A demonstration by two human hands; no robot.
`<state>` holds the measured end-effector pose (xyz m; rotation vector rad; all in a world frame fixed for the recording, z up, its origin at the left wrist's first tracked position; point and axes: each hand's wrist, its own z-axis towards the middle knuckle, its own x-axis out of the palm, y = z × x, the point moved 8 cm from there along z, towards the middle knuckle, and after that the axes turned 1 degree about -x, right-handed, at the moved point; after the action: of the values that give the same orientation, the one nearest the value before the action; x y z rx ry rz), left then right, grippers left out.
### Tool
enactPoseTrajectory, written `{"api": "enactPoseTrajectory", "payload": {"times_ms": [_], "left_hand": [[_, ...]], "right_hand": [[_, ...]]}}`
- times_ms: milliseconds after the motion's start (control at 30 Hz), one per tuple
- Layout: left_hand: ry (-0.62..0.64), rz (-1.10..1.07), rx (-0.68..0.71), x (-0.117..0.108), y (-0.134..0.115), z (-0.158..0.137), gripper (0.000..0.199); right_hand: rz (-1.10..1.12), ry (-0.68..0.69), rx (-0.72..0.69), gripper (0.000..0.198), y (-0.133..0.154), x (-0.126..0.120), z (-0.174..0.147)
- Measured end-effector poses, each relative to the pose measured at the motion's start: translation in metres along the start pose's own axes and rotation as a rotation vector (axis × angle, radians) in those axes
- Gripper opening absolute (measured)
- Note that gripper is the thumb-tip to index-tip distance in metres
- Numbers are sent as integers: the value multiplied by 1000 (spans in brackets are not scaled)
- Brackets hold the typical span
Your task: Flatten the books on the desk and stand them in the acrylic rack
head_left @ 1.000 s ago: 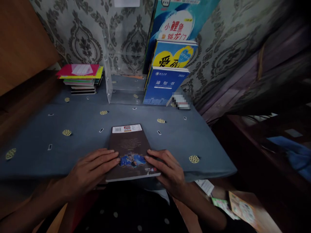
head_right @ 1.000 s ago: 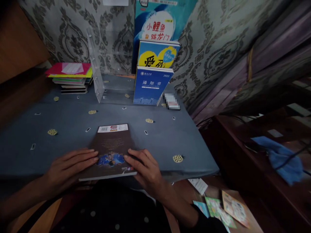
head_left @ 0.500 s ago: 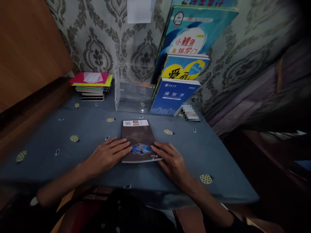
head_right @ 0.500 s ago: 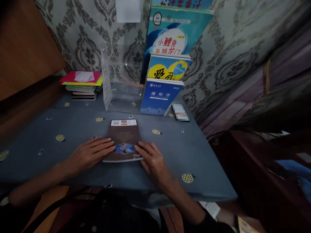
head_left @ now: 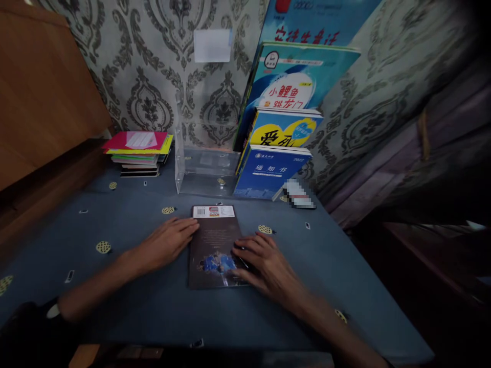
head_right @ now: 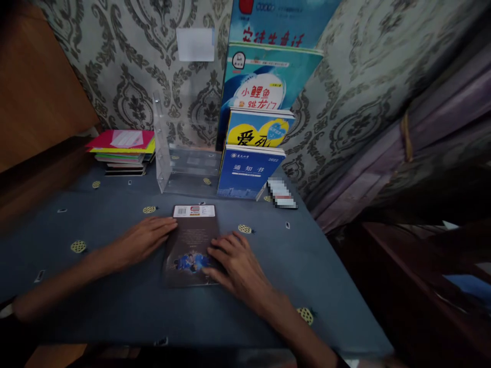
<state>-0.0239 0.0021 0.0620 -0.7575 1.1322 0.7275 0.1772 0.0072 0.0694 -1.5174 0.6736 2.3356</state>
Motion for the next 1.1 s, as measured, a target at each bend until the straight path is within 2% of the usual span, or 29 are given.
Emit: {"api": "enactPoseTrajectory", "payload": {"times_ms": [67,133,233,333,533,1100], "left_hand": [[-76,19,-76,5,18,13,39],[-127,41,-122,13,29,22,40],[-170,79,-143,23,35,27,39],[-198,106,-135,27,37,26,38],[-195,86,-124,29,36,29,37],[-133,50,-68,32,20,55,39]], "right_hand": [[-13,-23,22,27,-2,2,20],[-8,-37,25,33,-3,7,41],[34,24,45,46,-7,25,68],[38,70,99,52,-15,43,81],[49,48,125,51,-22,55,81],[76,-84,282,49,-36,51,71]]}}
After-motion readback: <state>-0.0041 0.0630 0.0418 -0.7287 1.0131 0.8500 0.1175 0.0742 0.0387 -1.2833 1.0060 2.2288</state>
